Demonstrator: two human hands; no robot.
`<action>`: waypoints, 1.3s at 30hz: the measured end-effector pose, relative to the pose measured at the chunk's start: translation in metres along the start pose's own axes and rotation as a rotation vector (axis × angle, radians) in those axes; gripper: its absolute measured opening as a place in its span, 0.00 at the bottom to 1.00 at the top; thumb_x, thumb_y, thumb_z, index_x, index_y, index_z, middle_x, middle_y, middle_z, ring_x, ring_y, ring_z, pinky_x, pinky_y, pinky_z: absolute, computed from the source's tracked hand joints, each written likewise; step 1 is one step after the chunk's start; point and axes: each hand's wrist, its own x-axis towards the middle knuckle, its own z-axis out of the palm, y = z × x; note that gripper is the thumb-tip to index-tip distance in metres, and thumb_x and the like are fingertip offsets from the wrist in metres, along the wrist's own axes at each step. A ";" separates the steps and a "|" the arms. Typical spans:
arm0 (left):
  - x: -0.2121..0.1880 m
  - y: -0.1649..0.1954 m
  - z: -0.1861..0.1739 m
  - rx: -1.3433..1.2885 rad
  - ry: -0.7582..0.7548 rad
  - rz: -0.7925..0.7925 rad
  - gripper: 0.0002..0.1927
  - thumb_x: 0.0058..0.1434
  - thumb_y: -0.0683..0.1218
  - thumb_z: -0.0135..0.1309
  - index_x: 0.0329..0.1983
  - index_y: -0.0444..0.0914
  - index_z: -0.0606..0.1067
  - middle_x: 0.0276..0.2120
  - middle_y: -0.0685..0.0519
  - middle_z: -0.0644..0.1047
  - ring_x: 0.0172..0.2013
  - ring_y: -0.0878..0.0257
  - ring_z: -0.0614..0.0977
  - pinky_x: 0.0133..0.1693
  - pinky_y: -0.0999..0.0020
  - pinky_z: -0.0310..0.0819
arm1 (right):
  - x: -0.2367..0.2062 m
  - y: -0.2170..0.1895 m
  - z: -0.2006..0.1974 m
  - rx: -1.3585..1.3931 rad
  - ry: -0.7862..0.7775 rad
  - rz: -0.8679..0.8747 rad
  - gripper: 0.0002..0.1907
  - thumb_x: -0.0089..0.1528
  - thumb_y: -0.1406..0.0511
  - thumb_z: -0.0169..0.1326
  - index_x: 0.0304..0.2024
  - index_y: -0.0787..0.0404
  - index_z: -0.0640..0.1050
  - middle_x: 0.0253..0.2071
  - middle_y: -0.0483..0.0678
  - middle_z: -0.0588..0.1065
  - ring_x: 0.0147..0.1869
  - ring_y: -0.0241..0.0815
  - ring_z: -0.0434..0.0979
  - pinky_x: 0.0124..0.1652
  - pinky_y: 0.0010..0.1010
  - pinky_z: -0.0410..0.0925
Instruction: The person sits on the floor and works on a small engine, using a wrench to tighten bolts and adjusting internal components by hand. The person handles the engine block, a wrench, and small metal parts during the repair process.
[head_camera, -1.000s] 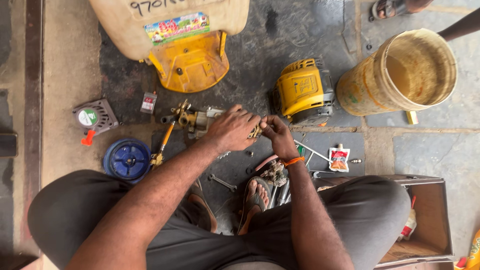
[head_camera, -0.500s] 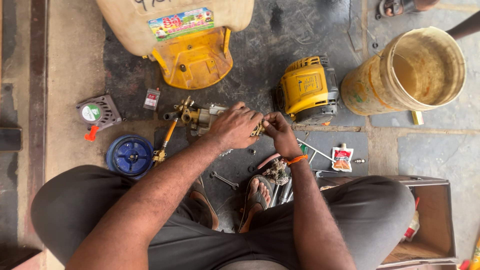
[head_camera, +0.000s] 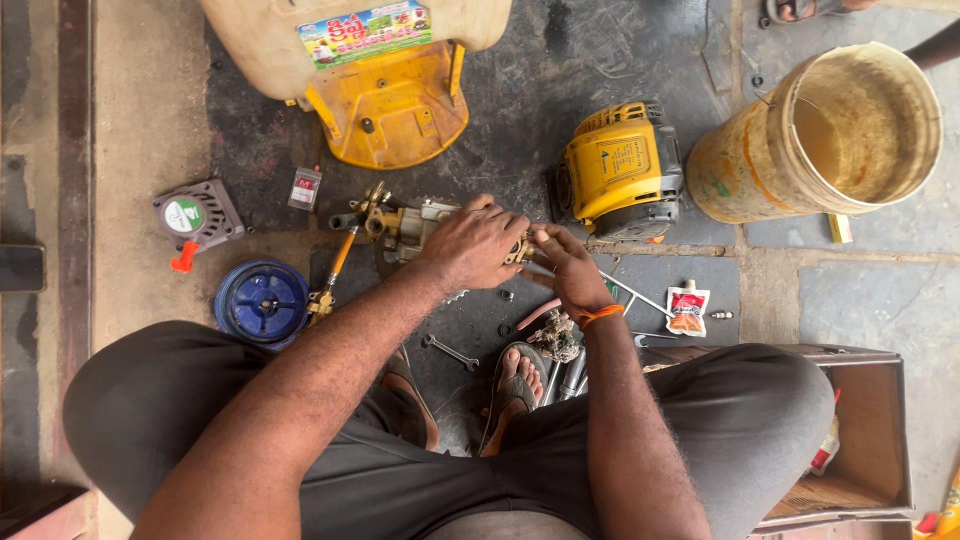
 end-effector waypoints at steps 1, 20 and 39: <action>0.000 0.000 0.000 0.001 -0.001 0.002 0.30 0.63 0.58 0.60 0.57 0.33 0.69 0.44 0.42 0.80 0.48 0.51 0.82 0.66 0.51 0.60 | -0.003 0.001 0.000 0.086 -0.009 0.055 0.21 0.67 0.59 0.50 0.60 0.61 0.70 0.58 0.52 0.74 0.61 0.49 0.77 0.59 0.44 0.73; -0.007 0.002 0.005 0.021 0.098 0.005 0.32 0.66 0.63 0.55 0.60 0.34 0.70 0.42 0.44 0.81 0.45 0.53 0.83 0.64 0.52 0.61 | 0.027 0.047 0.007 0.569 -0.193 0.040 0.27 0.66 0.51 0.55 0.57 0.65 0.72 0.53 0.54 0.77 0.57 0.46 0.80 0.59 0.40 0.76; 0.000 -0.003 0.015 0.020 0.143 0.024 0.35 0.63 0.64 0.57 0.64 0.37 0.69 0.46 0.43 0.81 0.44 0.51 0.84 0.62 0.50 0.64 | 0.007 0.000 0.030 0.059 0.166 0.130 0.27 0.70 0.48 0.41 0.61 0.59 0.69 0.54 0.49 0.75 0.57 0.44 0.77 0.56 0.42 0.73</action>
